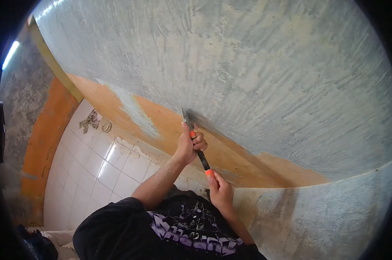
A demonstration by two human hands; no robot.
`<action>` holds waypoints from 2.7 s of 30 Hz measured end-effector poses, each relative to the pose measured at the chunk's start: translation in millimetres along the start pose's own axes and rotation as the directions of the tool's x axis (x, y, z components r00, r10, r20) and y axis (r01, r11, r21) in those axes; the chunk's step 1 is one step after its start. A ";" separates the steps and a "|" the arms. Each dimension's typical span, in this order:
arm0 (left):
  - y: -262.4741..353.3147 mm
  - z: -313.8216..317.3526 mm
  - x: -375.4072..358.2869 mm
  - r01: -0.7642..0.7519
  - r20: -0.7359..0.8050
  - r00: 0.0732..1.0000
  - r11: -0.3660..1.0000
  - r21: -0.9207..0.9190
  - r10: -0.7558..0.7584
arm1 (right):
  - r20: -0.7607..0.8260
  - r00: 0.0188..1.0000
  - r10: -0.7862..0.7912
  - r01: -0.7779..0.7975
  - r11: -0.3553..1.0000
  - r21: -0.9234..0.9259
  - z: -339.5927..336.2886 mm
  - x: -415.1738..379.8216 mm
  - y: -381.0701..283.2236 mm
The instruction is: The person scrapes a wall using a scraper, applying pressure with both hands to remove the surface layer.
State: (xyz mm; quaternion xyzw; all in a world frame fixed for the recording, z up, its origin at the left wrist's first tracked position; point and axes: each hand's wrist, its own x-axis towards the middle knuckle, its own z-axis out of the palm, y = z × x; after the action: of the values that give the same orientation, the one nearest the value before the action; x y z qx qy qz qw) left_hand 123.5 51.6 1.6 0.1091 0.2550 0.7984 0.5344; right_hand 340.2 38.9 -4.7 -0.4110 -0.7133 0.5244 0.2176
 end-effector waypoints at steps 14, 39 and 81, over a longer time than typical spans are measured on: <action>-38.5 11.8 -8.8 0.179 0.153 0.974 0.982 -0.066 -0.167 | 0.011 0.999 0.043 -0.044 0.996 0.079 -27.9 -26.1 15.7; -24.4 1.7 -5.2 0.106 0.097 0.990 0.994 0.014 -0.107 | -0.036 0.998 0.047 -0.047 0.999 0.006 -3.2 -15.4 25.3; 37.3 -37.7 2.6 0.040 0.077 0.996 0.998 0.048 -0.043 | -0.020 0.999 0.037 -0.038 0.996 -0.076 60.1 7.9 -5.4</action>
State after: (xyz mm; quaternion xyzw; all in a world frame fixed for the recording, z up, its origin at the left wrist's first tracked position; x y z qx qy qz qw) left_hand 75.9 31.9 -11.1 0.1474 0.2547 0.7761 0.5577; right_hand 289.2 10.5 -22.0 -0.4370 -0.7230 0.4969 0.1984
